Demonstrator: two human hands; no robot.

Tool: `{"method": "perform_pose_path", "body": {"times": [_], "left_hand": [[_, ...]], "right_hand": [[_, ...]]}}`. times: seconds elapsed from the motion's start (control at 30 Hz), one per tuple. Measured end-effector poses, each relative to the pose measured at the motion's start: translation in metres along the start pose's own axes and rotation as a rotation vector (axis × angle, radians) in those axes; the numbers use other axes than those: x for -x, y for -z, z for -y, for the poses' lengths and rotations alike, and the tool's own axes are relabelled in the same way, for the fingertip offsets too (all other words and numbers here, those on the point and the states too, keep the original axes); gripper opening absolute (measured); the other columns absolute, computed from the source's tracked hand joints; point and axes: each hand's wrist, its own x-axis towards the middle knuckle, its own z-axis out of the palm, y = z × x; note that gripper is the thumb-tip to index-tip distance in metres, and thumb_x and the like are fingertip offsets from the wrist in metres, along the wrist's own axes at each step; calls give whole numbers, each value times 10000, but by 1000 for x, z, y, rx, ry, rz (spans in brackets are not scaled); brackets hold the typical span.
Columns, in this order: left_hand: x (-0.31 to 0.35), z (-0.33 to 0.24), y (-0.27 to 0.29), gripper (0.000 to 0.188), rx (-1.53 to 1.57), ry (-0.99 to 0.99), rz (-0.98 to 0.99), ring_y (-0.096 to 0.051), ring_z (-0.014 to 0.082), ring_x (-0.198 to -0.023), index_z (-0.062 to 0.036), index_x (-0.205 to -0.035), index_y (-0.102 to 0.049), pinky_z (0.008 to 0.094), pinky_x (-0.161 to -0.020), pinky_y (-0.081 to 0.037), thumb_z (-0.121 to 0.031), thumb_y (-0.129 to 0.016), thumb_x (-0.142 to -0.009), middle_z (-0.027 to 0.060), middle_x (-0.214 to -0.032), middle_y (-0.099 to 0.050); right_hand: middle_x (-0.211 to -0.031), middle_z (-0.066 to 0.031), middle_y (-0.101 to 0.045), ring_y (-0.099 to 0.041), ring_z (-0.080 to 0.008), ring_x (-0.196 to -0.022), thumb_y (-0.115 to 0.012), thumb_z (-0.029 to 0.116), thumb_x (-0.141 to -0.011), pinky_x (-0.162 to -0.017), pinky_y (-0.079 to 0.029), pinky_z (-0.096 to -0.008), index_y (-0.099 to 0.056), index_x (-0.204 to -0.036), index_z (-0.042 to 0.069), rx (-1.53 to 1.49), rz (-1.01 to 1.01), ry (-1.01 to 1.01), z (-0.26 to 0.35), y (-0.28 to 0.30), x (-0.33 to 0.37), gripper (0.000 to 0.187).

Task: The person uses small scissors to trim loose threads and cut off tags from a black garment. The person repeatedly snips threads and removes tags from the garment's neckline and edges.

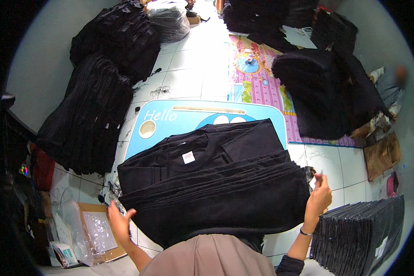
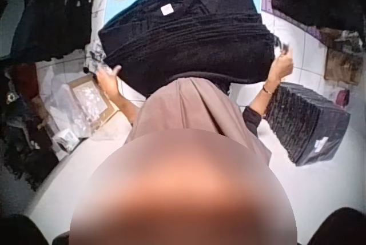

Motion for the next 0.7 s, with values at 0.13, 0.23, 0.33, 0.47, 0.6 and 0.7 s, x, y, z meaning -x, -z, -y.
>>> {"method": "perform_pose_path", "body": {"times": [0.13,0.23,0.33,0.47,0.6,0.7], "left_hand": [[-49,-74,-3,219,623,-291,-51,-658,285,-871,23,-1032,-649,366,-780,-514,-104,-691,-858,175,-964,-669],[-77,-154,-34,143,868,-661,323,-652,167,-785,22,-1003,-668,283,-733,-513,-57,-661,-883,99,-898,-695],[-90,-207,-70,161,876,-773,472,-653,146,-790,27,-1016,-667,261,-734,-515,11,-652,-856,82,-895,-684],[-90,-220,-98,182,949,-733,388,-633,107,-751,17,-991,-684,240,-684,-507,30,-658,-812,60,-868,-656],[-85,-214,-103,204,987,-733,318,-610,95,-719,3,-988,-706,236,-665,-500,30,-692,-787,52,-847,-642],[-83,-215,-102,225,988,-730,314,-611,103,-725,-1,-1001,-710,237,-671,-500,29,-703,-779,57,-848,-640]], "right_hand": [[-783,-137,-707,-693,-284,-703,-552,326,-986,-614,-488,-401,-678,-1054,59,-370,134,259,68,-20,-23,303],[-899,-136,-719,-702,-309,-812,-588,241,-950,-691,-531,-407,-664,-1108,84,-638,543,719,147,-65,-7,235],[-904,-142,-696,-677,-334,-829,-624,160,-885,-685,-527,-431,-676,-1045,110,-406,533,1006,207,-106,18,176],[-790,-104,-667,-678,-303,-758,-643,162,-853,-637,-534,-414,-663,-954,87,-265,503,1172,235,-124,10,127],[-826,-89,-631,-684,-296,-705,-675,152,-810,-585,-542,-398,-623,-899,57,-123,424,1126,231,-116,11,140],[-841,-76,-591,-684,-296,-664,-679,124,-809,-539,-546,-372,-569,-902,56,-101,289,1036,236,-117,20,159]]}}
